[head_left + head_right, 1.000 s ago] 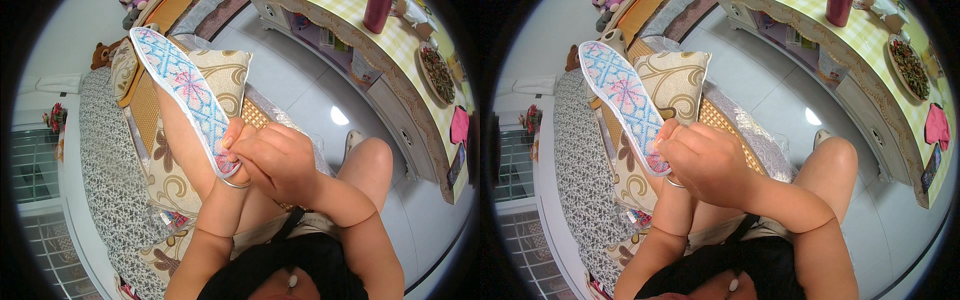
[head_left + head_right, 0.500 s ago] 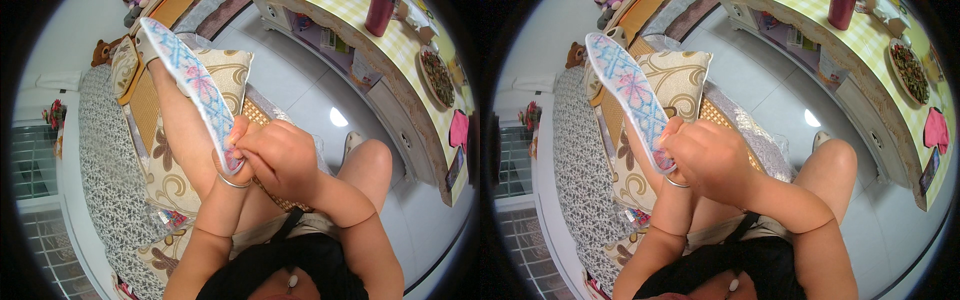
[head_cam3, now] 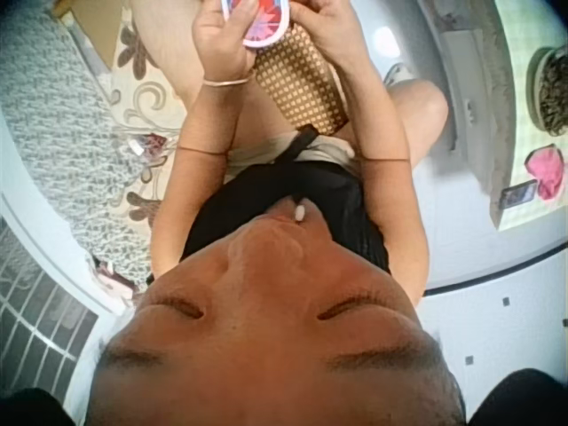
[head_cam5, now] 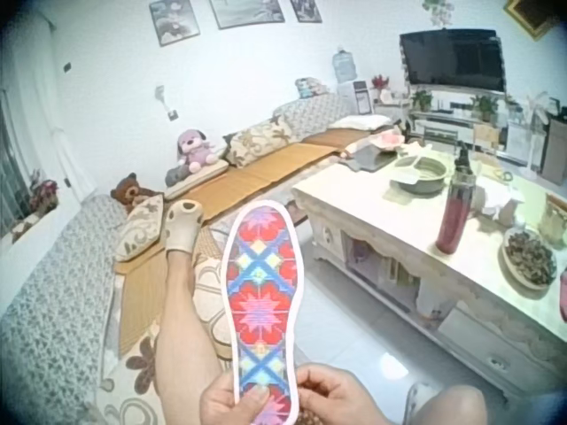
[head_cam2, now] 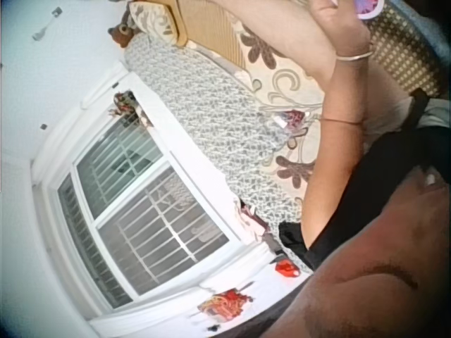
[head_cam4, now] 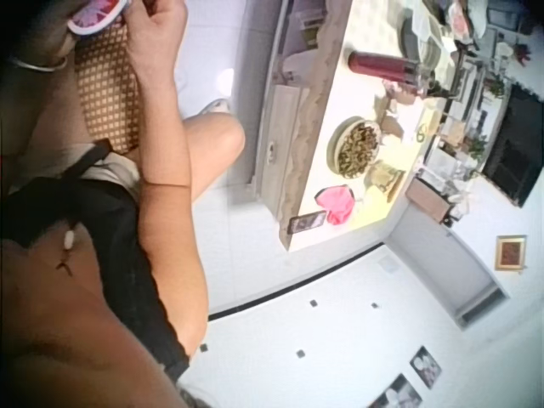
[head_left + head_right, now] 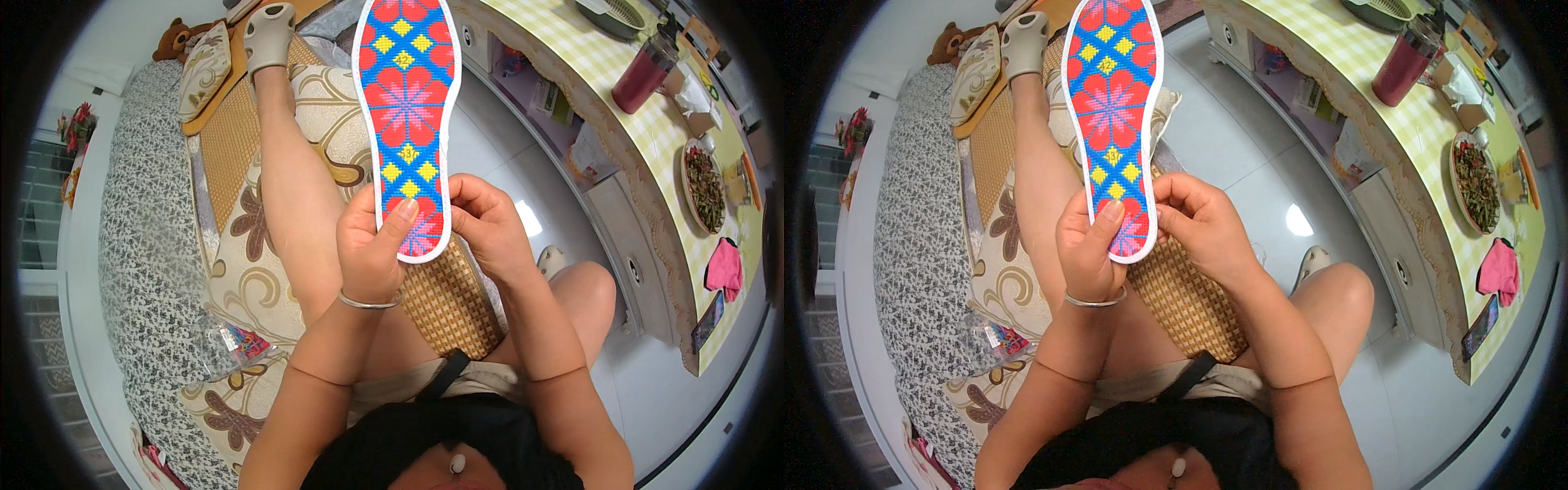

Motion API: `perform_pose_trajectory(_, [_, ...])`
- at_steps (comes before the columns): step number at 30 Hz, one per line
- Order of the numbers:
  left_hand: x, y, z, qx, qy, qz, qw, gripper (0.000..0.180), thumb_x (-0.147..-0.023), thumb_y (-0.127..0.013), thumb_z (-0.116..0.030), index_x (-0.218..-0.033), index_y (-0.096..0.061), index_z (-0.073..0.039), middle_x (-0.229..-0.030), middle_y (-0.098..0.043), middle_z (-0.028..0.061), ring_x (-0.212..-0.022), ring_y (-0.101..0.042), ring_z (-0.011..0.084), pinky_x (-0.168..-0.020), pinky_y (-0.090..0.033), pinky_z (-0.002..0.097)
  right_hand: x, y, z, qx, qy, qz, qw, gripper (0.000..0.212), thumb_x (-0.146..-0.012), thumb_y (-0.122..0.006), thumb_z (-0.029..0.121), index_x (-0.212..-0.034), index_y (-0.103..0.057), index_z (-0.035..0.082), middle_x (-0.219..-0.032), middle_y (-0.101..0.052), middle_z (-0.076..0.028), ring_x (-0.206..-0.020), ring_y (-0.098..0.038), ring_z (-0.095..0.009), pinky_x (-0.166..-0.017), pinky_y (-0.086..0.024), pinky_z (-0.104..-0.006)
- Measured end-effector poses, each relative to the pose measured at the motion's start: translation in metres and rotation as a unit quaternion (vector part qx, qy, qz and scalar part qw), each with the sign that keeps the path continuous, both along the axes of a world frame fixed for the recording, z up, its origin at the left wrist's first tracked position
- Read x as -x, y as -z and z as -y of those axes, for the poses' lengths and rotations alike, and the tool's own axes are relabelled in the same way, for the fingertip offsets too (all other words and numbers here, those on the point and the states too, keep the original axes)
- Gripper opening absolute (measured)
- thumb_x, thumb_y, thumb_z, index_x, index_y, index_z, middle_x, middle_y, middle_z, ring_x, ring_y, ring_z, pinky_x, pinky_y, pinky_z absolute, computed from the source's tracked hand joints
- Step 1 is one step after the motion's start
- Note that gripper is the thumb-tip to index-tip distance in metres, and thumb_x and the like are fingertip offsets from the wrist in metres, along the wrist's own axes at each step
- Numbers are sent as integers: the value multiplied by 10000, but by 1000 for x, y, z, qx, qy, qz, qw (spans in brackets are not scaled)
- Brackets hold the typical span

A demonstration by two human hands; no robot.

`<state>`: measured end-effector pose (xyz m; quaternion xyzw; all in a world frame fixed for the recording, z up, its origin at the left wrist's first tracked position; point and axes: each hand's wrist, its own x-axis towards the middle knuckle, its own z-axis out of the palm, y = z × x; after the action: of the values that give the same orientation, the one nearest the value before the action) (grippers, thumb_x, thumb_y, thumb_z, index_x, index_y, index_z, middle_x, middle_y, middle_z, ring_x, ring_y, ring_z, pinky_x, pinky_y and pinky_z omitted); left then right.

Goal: The person sews a colorful floral-patterned shoe insole by hand using a needle and thread, repeatedly pulling the thread through the material.

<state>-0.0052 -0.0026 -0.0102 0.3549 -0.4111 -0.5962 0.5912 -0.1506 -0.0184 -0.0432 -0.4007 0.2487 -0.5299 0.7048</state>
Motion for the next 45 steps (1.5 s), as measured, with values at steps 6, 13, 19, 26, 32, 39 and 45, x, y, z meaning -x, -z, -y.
perform_pose_trajectory(6, [-2,-1,2,-11,27,-40,999,237,-918,-555,-59,-1130,-540,47,-1037,-637,101,-909,-614,123,-805,-499,267,-4,-2,-2,10,14,25,1000,87,-898,-582,24,-981,-586,-1,-888,-608,-4,-747,-549,-69,-678,-460,-217])
perform_pose_trajectory(13, [-3,30,12,-137,269,-368,880,169,-931,-575,-203,-902,-493,-57,-714,-519,18,-608,-478,80,-577,-416,188,-4,-35,-29,268,243,-291,886,99,-802,-645,-34,-876,-587,-2,-851,-620,-85,-745,-612,-141,-650,-513,-257])
perform_pose_trajectory(19, [4,45,8,-141,338,-463,807,139,-867,-609,-92,-790,-500,-132,-666,-516,-14,-668,-517,118,-663,-428,263,-11,-37,-36,297,312,-222,875,189,-694,-672,-83,-821,-584,27,-783,-616,-94,-655,-616,-186,-547,-496,-265])
perform_pose_trajectory(26, [10,38,7,-149,325,-471,807,131,-870,-608,-111,-801,-497,-116,-654,-512,5,-657,-530,143,-677,-458,308,-11,-36,-34,337,345,-174,859,207,-685,-668,-107,-823,-584,22,-770,-620,-86,-633,-605,-148,-528,-477,-232])
perform_pose_trajectory(32, [9,36,7,-150,320,-462,813,136,-877,-607,-127,-808,-492,-103,-640,-507,17,-640,-532,148,-672,-469,312,-9,-35,-37,324,329,-188,867,193,-695,-660,-90,-830,-587,27,-764,-615,-76,-578,-545,-118,-499,-439,-224])
perform_pose_trajectory(39, [8,36,7,-149,310,-447,826,150,-885,-606,-147,-816,-486,-88,-624,-502,30,-621,-535,153,-666,-482,316,-11,-33,-36,334,329,-173,866,199,-699,-658,-90,-852,-601,24,-765,-615,-70,-566,-531,-105,-484,-421,-213])
perform_pose_trajectory(45, [6,31,2,-155,250,-390,873,167,-891,-605,-163,-822,-481,-75,-610,-497,42,-604,-537,157,-661,-493,320,-10,-40,-38,290,319,-199,880,168,-698,-674,-35,-792,-563,49,-735,-564,-77,-600,-559,-231,-553,-470,-296])
